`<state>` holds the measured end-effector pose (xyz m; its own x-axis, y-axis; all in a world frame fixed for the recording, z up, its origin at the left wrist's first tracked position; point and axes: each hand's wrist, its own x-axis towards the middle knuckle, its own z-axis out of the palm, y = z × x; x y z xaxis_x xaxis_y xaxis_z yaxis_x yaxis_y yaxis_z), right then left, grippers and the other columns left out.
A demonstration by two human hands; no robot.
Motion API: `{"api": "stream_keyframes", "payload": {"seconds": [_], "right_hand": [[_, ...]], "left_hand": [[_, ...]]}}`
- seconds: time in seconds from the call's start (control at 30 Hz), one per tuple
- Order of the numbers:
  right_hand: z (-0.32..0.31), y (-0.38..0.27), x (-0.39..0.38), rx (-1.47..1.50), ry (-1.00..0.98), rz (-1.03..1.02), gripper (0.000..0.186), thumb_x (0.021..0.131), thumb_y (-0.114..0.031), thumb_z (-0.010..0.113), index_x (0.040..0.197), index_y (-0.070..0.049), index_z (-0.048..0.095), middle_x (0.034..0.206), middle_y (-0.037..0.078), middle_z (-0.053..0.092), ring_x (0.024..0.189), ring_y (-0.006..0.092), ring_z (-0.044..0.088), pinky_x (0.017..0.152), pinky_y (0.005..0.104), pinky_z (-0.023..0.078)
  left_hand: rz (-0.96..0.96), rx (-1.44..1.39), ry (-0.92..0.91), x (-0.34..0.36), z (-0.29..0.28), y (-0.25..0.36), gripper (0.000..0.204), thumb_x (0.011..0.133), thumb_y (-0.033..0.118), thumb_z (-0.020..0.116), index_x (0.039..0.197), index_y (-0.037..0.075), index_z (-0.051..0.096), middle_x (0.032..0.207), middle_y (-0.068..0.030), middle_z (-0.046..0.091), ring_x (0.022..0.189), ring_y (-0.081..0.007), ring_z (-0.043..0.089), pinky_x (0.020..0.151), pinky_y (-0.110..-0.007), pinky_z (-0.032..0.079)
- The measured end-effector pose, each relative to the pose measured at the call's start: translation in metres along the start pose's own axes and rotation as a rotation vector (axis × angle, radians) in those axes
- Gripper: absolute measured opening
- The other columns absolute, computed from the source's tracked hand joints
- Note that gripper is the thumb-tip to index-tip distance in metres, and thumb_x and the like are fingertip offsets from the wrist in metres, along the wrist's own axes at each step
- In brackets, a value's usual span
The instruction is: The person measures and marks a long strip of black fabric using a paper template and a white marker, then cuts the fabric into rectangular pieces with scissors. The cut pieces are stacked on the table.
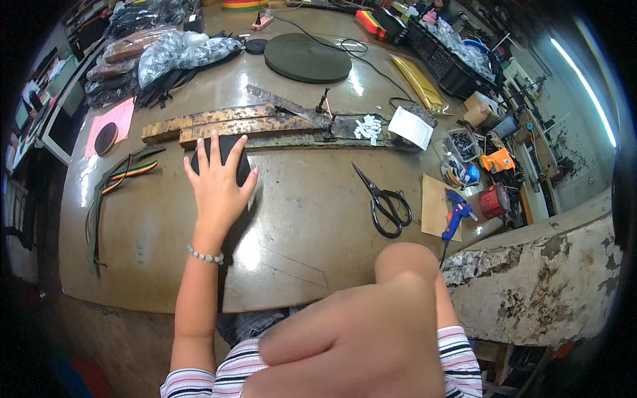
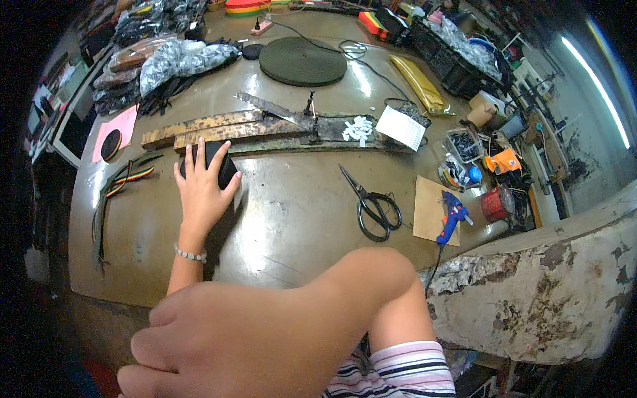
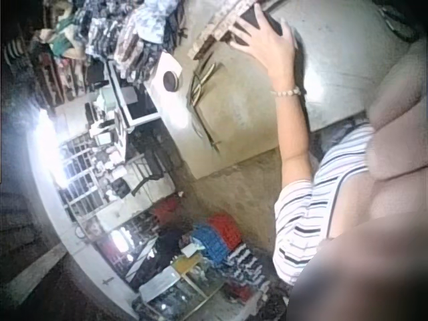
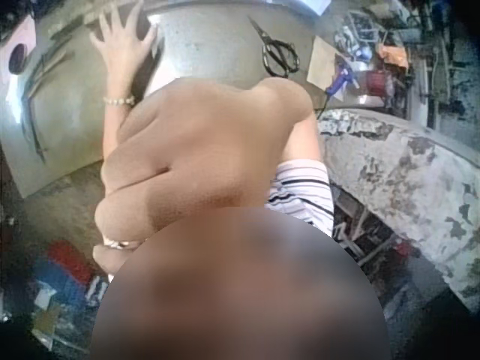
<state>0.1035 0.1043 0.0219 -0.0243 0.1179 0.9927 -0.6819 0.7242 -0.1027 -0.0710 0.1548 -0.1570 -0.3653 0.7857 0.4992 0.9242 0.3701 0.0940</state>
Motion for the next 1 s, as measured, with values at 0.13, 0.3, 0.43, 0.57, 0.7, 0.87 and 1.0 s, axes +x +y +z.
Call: {"api": "stream_keyframes", "payload": {"seconds": [0.13,0.3,0.43,0.57,0.7,0.87,1.0], "right_hand": [[-0.040,-0.003,0.024,-0.119,-0.351,-0.137,0.009,0.083,-0.012,0.072,0.092,-0.009,0.074,0.068,0.000,0.056,0.053,0.0090,0.050,0.043,0.0222,0.037],[-0.100,-0.015,0.005,-0.313,-0.407,-0.033,0.013,0.092,-0.014,0.059,0.081,-0.008,0.062,0.059,-0.005,0.050,0.042,0.0070,0.038,0.038,0.0225,0.025],[-0.110,0.031,-0.040,-0.255,-0.172,0.628,0.027,0.097,-0.015,0.061,0.074,-0.005,0.052,0.068,0.000,0.045,0.062,0.0114,0.043,0.056,0.0266,0.035],[-0.106,0.117,-0.126,-0.456,-0.217,1.085,0.045,0.088,-0.033,0.078,0.090,-0.001,0.047,0.085,0.010,0.051,0.080,0.0183,0.050,0.070,0.0306,0.044],[-0.096,0.135,-0.202,-0.379,-0.475,0.867,0.064,0.076,-0.037,0.088,0.100,0.000,0.041,0.104,0.019,0.049,0.120,0.0374,0.049,0.099,0.0447,0.043],[-0.097,0.123,-0.211,-0.442,-0.297,1.099,0.057,0.076,-0.026,0.089,0.098,-0.005,0.040,0.122,0.016,0.057,0.098,0.0161,0.056,0.084,0.0292,0.048],[-0.101,0.125,-0.199,-0.321,-0.065,1.254,0.052,0.081,-0.032,0.086,0.098,-0.006,0.044,0.101,0.007,0.056,0.079,0.0087,0.051,0.069,0.0225,0.046]], "left_hand": [[-0.086,-0.002,-0.054,0.003,-0.004,0.002,0.061,0.088,0.046,0.067,0.145,0.032,0.050,0.156,-0.0228,0.035,0.140,-0.0488,0.034,0.104,-0.064,0.032],[0.002,-0.177,-0.062,-0.002,-0.022,-0.007,0.069,0.078,0.047,0.075,0.141,0.030,0.055,0.146,-0.0188,0.045,0.131,-0.0410,0.041,0.102,-0.055,0.037],[0.137,-0.483,-0.283,-0.010,-0.032,-0.033,0.104,0.058,0.023,0.091,0.151,0.023,0.043,0.153,-0.0173,0.039,0.141,-0.0392,0.035,0.119,-0.049,0.029],[0.040,-1.010,-0.380,-0.004,-0.019,-0.054,0.135,0.053,0.013,0.095,0.160,0.016,0.012,0.153,-0.0204,0.040,0.139,-0.0347,0.043,0.118,-0.045,0.032],[-0.055,-1.305,-0.369,-0.009,0.005,-0.051,0.135,0.058,0.016,0.096,0.159,0.015,0.007,0.137,-0.0183,0.055,0.131,-0.0285,0.051,0.115,-0.040,0.035],[-0.111,-1.399,-0.327,-0.012,0.018,-0.033,0.106,0.073,0.034,0.087,0.155,0.011,0.024,0.136,-0.0151,0.052,0.130,-0.0255,0.048,0.114,-0.038,0.034],[-0.276,-1.400,-0.353,-0.012,0.018,-0.017,0.070,0.092,0.049,0.069,0.140,0.005,0.044,0.125,-0.0154,0.059,0.117,-0.0212,0.056,0.102,-0.035,0.045]]}}
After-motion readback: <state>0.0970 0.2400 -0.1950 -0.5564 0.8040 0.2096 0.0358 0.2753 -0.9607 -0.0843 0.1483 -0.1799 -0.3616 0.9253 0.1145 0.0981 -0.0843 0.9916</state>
